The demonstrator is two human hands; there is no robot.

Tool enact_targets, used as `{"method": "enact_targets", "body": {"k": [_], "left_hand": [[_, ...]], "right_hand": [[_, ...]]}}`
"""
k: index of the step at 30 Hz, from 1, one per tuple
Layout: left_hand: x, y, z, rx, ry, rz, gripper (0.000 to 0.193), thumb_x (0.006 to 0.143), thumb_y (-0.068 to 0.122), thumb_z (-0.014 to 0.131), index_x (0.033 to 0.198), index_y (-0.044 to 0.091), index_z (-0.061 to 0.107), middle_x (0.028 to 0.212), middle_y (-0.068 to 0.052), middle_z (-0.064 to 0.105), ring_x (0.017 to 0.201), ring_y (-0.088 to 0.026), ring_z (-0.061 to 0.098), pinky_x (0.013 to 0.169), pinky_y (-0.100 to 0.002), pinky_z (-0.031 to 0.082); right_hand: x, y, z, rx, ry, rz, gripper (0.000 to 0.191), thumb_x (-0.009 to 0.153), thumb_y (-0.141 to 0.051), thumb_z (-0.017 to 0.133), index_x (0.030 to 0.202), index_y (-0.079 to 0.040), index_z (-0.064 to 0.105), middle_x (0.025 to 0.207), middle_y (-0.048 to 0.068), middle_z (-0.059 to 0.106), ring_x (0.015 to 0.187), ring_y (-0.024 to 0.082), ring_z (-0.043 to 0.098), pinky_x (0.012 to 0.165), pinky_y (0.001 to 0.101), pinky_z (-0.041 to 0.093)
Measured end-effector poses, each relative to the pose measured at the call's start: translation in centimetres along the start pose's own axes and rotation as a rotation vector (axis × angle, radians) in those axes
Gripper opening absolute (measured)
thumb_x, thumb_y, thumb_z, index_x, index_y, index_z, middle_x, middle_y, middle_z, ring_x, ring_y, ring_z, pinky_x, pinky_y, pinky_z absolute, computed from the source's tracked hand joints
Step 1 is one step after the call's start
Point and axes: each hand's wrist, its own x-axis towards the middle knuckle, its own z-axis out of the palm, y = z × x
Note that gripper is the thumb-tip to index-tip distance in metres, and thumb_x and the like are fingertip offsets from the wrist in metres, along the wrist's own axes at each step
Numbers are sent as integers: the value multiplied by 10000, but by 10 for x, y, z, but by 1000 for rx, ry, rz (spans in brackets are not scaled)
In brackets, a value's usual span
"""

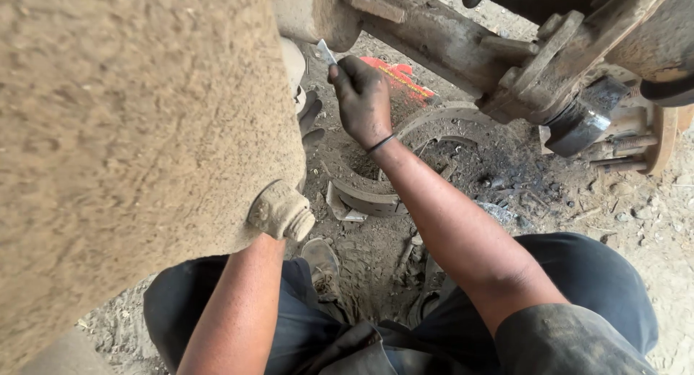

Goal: The person uses a metal file to scrape and clean the surface of a vehicle's axle and suspension components. They repeatedly file the metal surfaces to remove rust and debris while sitting on the ground beneath the vehicle.

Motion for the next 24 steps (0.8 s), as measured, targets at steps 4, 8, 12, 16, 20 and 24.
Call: {"method": "enact_targets", "body": {"k": [4,8,12,16,20,24], "left_hand": [[-11,7,2,-69,-154,-9,910,978,668,387,1588,-1,301,1638,-286,344,1532,-432,375,1233,-537,411],[-22,-2,0,30,-153,206,852,1007,683,414,1612,88,332,1614,-234,395,1517,-374,392,1221,-543,422],[-17,-12,-6,20,-142,250,847,1020,677,406,1612,75,331,1610,-243,398,1507,-381,399,1213,-543,424],[-10,-10,-12,-15,-145,201,843,1034,671,399,1611,61,330,1606,-251,402,1498,-388,406,1204,-544,426],[-12,-9,-10,-21,-142,205,838,1047,665,392,1610,48,328,1601,-259,406,1488,-394,413,1195,-544,429],[-4,-10,-9,-36,-134,203,834,1060,659,385,1609,34,327,1597,-268,410,1479,-401,420,1186,-544,431]], "right_hand": [[-2,-3,2,52,-2,19,194,1049,-117,604,895,-11,655,694,15,585,626,97,502,545,281,403],[2,-10,1,156,-64,-14,158,1002,-28,523,990,-15,680,791,21,646,681,93,584,595,269,505],[8,-11,-3,233,-170,-76,168,1063,-96,513,1162,-34,633,808,12,661,686,78,617,604,258,535],[10,-1,-4,302,-225,124,112,1044,-139,540,1101,-56,590,763,5,656,641,74,610,569,254,528],[9,7,-3,121,-119,91,208,1072,-146,578,906,-30,626,714,8,608,620,79,559,555,256,467],[9,7,-2,124,-62,-22,205,1068,-156,593,901,-40,620,719,-6,590,646,67,536,552,250,451]]}}
